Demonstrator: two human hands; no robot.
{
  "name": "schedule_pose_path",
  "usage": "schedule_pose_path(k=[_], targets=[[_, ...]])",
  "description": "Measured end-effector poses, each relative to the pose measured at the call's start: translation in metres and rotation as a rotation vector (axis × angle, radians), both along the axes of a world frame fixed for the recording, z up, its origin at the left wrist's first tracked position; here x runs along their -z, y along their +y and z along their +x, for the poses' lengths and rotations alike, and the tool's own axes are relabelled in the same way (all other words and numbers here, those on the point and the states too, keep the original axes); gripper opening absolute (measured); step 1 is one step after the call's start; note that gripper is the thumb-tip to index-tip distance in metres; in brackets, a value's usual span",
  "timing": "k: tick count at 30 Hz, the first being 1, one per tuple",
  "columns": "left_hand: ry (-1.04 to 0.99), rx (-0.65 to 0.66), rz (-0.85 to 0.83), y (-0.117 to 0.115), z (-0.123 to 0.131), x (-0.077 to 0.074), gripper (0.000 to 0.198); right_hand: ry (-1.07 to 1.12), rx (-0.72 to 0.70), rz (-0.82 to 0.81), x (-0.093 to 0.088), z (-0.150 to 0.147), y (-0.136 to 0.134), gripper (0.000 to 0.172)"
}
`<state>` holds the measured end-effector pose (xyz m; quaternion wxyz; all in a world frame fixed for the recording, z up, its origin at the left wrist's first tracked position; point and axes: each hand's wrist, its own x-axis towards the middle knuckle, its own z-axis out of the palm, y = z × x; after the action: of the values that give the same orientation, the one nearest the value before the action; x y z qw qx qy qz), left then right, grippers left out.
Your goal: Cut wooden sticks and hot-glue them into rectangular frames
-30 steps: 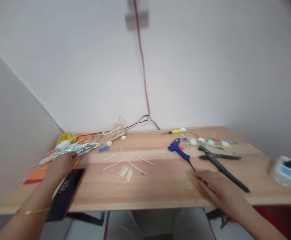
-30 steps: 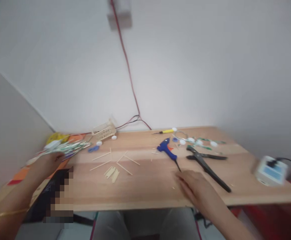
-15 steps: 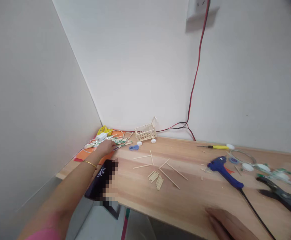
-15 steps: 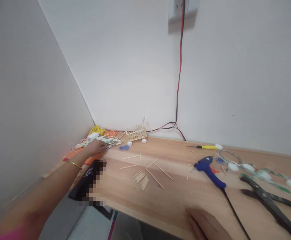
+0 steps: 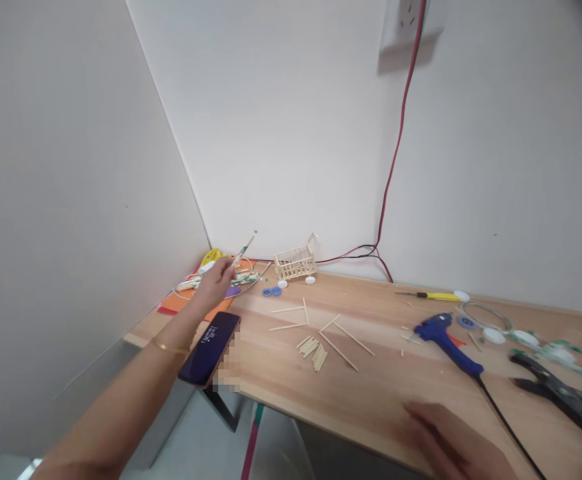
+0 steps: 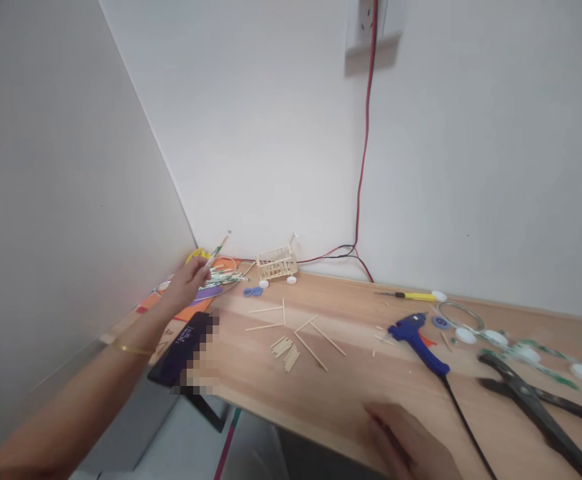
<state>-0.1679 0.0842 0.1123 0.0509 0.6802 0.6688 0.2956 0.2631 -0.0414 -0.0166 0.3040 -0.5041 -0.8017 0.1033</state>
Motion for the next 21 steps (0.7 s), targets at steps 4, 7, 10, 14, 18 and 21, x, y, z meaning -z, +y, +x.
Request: schedule_pose_path(k=[4, 7, 10, 14, 18, 21], targets=[[-0.664, 0.328, -0.077, -0.067, 0.112, 0.017, 0.037, 0.2, -0.032, -0.058, -0.06, -0.031, 0.012, 0.028], [-0.927, 0.6, -0.15, -0.107, 0.194, 0.042, 0.038, 0.296, -0.199, -0.045, -0.099, -0.047, 0.019, 0.026], [-0.965, 0.695, -0.095, -0.127, 0.24, 0.058, 0.036, 0.219, -0.287, -0.025, -0.119, -0.049, 0.018, 0.016], [-0.96, 0.665, -0.022, -0.127, 0.256, 0.072, 0.037, 0.111, -0.261, 0.07, -0.117, -0.042, 0.011, 0.023], [-0.915, 0.663, -0.055, -0.12, 0.258, 0.093, 0.036, 0.124, -0.239, 0.041, -0.094, -0.041, 0.008, 0.022], [-0.853, 0.725, -0.124, -0.115, 0.258, 0.103, 0.033, 0.185, -0.164, 0.009, -0.075, -0.041, 0.012, 0.023]])
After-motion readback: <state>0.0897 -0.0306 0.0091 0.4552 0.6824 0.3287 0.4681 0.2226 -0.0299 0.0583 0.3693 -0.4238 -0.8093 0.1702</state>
